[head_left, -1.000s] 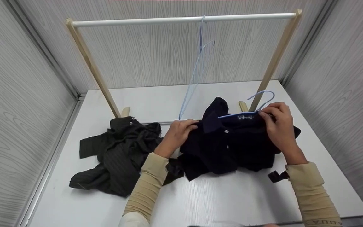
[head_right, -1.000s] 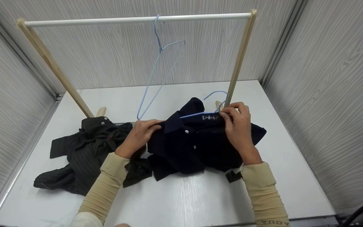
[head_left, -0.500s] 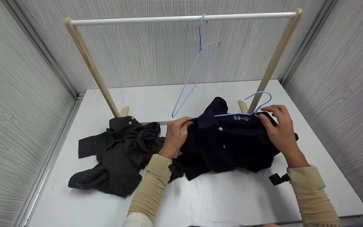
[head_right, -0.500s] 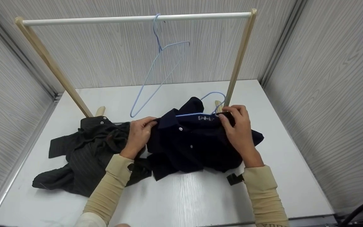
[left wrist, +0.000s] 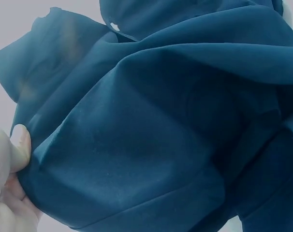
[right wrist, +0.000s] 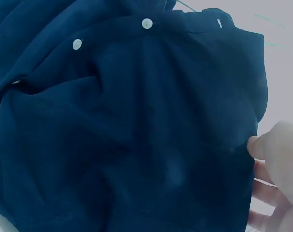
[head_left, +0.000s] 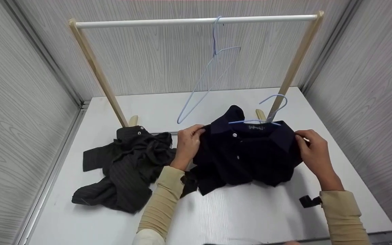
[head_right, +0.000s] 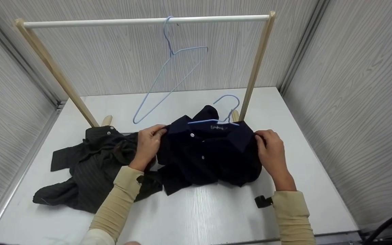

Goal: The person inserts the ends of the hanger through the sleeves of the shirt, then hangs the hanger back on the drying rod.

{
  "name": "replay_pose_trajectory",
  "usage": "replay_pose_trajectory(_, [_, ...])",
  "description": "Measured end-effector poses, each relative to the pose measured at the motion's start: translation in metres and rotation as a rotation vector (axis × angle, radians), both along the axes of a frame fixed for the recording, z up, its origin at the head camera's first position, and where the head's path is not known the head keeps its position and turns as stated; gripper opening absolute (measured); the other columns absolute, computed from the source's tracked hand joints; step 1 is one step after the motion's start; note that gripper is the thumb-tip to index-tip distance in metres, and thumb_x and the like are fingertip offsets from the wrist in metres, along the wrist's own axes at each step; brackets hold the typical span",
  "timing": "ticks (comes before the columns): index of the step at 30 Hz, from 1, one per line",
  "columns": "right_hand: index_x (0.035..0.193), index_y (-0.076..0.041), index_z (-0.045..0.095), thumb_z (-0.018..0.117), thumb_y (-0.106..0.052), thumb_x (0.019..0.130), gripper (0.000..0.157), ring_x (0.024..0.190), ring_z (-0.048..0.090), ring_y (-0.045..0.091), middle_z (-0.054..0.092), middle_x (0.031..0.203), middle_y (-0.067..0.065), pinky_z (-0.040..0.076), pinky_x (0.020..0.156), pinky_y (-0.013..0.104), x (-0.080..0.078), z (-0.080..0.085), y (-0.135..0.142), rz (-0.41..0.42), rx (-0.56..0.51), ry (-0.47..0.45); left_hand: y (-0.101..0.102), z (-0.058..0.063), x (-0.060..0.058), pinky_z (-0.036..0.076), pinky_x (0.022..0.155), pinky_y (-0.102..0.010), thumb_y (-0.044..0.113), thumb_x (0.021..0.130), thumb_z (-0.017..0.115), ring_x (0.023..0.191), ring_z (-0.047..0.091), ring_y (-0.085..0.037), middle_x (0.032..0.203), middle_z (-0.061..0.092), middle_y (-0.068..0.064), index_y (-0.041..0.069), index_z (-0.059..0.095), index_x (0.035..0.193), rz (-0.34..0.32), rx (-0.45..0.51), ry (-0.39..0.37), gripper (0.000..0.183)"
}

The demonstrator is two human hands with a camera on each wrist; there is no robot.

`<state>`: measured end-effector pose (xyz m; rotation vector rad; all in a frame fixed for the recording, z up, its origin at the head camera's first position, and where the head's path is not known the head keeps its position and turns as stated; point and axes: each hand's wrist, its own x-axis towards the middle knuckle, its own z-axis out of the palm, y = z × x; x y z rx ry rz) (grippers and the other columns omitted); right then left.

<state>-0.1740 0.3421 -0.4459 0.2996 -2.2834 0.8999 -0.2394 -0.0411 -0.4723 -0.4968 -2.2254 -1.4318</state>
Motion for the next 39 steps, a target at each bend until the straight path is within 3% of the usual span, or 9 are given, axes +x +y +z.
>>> replay_pose_trajectory(7, [0.095, 0.005, 0.068, 0.062, 0.004, 0.093, 0.006, 0.079, 0.049, -0.004, 0.066, 0.088, 0.016, 0.037, 0.072, 0.012, 0.002, 0.006, 0.000, -0.027, 0.002, 0.061, -0.005, 0.000, 0.000, 0.056, 0.084, -0.032, 0.021, 0.100, 0.059, 0.097, 0.071, -0.015, 0.105, 0.076, -0.004, 0.012, 0.074, 0.108, -0.138, -0.074, -0.061, 0.019])
replay_pose_trajectory(11, [0.094, 0.005, 0.068, 0.062, 0.003, 0.093, 0.007, 0.080, 0.049, -0.005, 0.065, 0.087, 0.017, 0.036, 0.073, 0.011, 0.002, 0.010, 0.001, -0.043, -0.015, 0.091, -0.013, -0.002, -0.001, 0.055, 0.089, -0.030, 0.024, 0.102, 0.056, 0.106, 0.069, -0.015, 0.116, 0.073, -0.003, 0.014, 0.071, 0.119, -0.166, -0.123, -0.087, 0.024])
replay_pose_trajectory(15, [0.094, 0.006, 0.068, 0.062, 0.004, 0.093, 0.007, 0.083, 0.050, -0.007, 0.065, 0.087, 0.018, 0.036, 0.076, 0.011, 0.003, 0.013, 0.004, -0.055, -0.037, 0.105, -0.023, -0.002, -0.003, 0.055, 0.091, -0.029, 0.022, 0.102, 0.057, 0.109, 0.068, -0.016, 0.118, 0.072, -0.004, 0.013, 0.070, 0.121, -0.144, -0.146, -0.075, 0.025])
replay_pose_trajectory(22, [0.095, 0.007, 0.068, 0.062, 0.003, 0.093, 0.008, 0.085, 0.048, -0.011, 0.066, 0.088, 0.020, 0.035, 0.078, 0.011, 0.006, 0.018, 0.012, -0.094, -0.046, 0.107, -0.048, 0.007, -0.009, 0.058, 0.083, -0.032, 0.008, 0.099, 0.059, 0.100, 0.071, -0.021, 0.107, 0.075, -0.010, 0.003, 0.072, 0.114, -0.032, -0.139, 0.020, 0.021])
replay_pose_trajectory(31, [0.096, 0.008, 0.070, 0.063, 0.003, 0.092, 0.010, 0.085, 0.048, -0.013, 0.066, 0.086, 0.023, 0.035, 0.079, 0.010, 0.005, 0.025, 0.017, -0.128, -0.072, 0.164, -0.079, 0.040, -0.015, 0.058, 0.081, -0.034, -0.004, 0.095, 0.054, 0.096, 0.070, -0.024, 0.104, 0.073, -0.014, 0.000, 0.070, 0.114, 0.129, -0.227, 0.178, 0.025])
replay_pose_trajectory(39, [0.094, 0.008, 0.071, 0.065, 0.003, 0.092, 0.009, 0.082, 0.046, -0.011, 0.066, 0.085, 0.024, 0.033, 0.075, 0.011, 0.004, 0.030, 0.020, -0.158, -0.053, 0.189, -0.103, 0.092, -0.022, 0.053, 0.077, -0.038, -0.001, 0.100, 0.045, 0.095, 0.065, -0.027, 0.109, 0.068, -0.014, 0.004, 0.069, 0.117, 0.245, -0.322, 0.326, 0.030])
